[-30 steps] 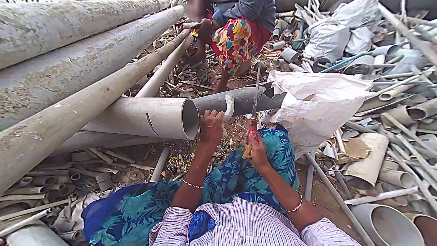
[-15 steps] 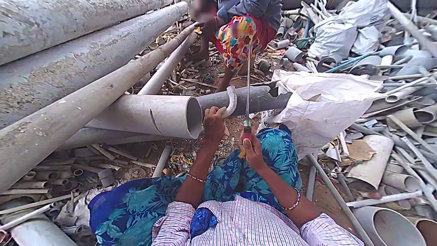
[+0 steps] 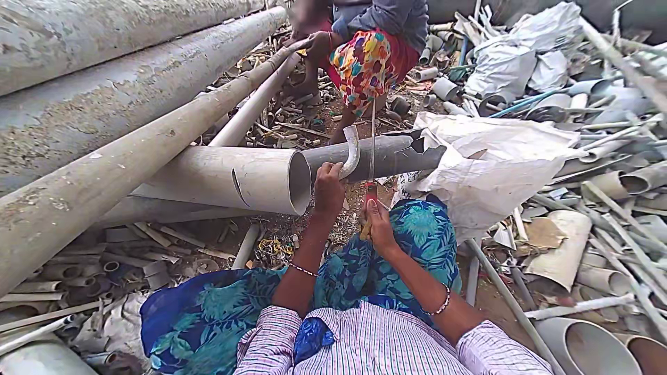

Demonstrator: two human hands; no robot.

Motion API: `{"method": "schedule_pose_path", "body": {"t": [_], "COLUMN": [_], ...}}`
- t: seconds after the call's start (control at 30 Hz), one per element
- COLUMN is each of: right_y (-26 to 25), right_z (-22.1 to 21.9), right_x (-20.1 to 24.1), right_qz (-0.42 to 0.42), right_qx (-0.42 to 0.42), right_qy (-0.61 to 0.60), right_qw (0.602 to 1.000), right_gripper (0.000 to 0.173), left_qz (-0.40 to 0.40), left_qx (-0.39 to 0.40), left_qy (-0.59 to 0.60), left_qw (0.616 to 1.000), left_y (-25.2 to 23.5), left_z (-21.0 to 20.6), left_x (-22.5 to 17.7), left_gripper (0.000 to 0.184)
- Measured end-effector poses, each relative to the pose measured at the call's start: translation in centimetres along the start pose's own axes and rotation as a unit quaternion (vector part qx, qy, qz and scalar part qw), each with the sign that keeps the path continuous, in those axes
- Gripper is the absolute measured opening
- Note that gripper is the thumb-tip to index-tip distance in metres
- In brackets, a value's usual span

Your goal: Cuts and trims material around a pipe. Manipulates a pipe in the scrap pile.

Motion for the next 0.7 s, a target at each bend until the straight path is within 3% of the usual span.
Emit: {"method": "schedule_pose_path", "body": {"t": [0.07,0.1,0.13,0.17,0.2,0.23,0.27,0.33,0.4,0.43,0.5,0.53,0.57,0.67,0.7], "right_y": [0.6,0.6,0.3,-0.2,-0.6,-0.5,-0.5,0.7,1.0,0.7,0.1,0.2,0.3,1.5,1.4], "right_z": [-0.2,-0.2,-0.3,-0.3,0.0,-0.1,0.0,0.1,0.4,0.6,1.2,1.6,1.9,3.0,3.3], "right_x": [1.1,1.0,0.4,-0.2,-0.6,-0.5,0.4,1.9,2.0,1.5,0.7,0.7,1.3,2.9,2.6], "right_qz": [0.153,0.174,0.132,0.033,-0.059,-0.099,-0.077,0.062,0.156,0.125,-0.063,-0.104,-0.088,0.114,0.153], "right_qx": [0.027,0.034,0.037,0.031,0.011,-0.006,-0.013,0.007,0.021,0.023,0.008,-0.002,-0.005,0.027,0.039], "right_qy": [0.058,0.070,0.041,-0.023,-0.074,-0.104,-0.107,-0.031,0.060,0.055,-0.037,-0.050,-0.045,0.049,0.077], "right_qw": [0.986,0.982,0.990,0.999,0.995,0.990,0.991,0.998,0.986,0.990,0.997,0.993,0.995,0.992,0.984], "right_gripper": [0.026,0.031,0.030,0.031,0.037,0.039,0.038,0.026,0.030,0.029,0.033,0.036,0.035,0.023,0.027], "left_qz": [-0.012,-0.021,-0.025,-0.024,-0.026,-0.029,-0.032,-0.030,-0.031,-0.028,-0.005,0.004,0.005,0.010,0.011], "left_qx": [0.001,-0.003,-0.003,-0.002,-0.007,-0.010,-0.009,0.011,0.021,0.024,0.042,0.052,0.058,0.069,0.072], "left_qy": [0.003,0.001,-0.004,-0.008,-0.013,-0.015,-0.015,-0.002,0.003,0.002,-0.005,-0.012,-0.019,-0.033,-0.036], "left_qw": [1.000,1.000,1.000,1.000,1.000,0.999,0.999,0.999,0.999,0.999,0.999,0.999,0.998,0.997,0.997], "left_y": [0.2,0.3,0.5,0.5,0.4,0.1,-0.5,-0.4,0.1,0.2,0.1,0.2,-0.2,-0.5,-0.4], "left_z": [0.0,0.0,0.0,0.1,0.0,0.1,0.4,0.2,0.2,0.4,0.8,0.9,1.1,0.6,0.6], "left_x": [0.2,0.2,0.2,0.0,-0.1,-0.1,-0.1,-0.1,-0.1,-0.1,-0.4,-0.1,0.2,0.7,0.7], "left_gripper": [0.049,0.048,0.047,0.046,0.042,0.039,0.036,0.035,0.037,0.036,0.036,0.035,0.033,0.033,0.033]}}
Point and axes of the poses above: each hand's wrist, its own y-axis away from the middle knuckle, its own z-axis out of the back of the hand, x = y × z, the point moved 3 cm from there along -y, towards the middle knuckle, and after that the axes turned 15 degrees about x, right-handed, at the moved point
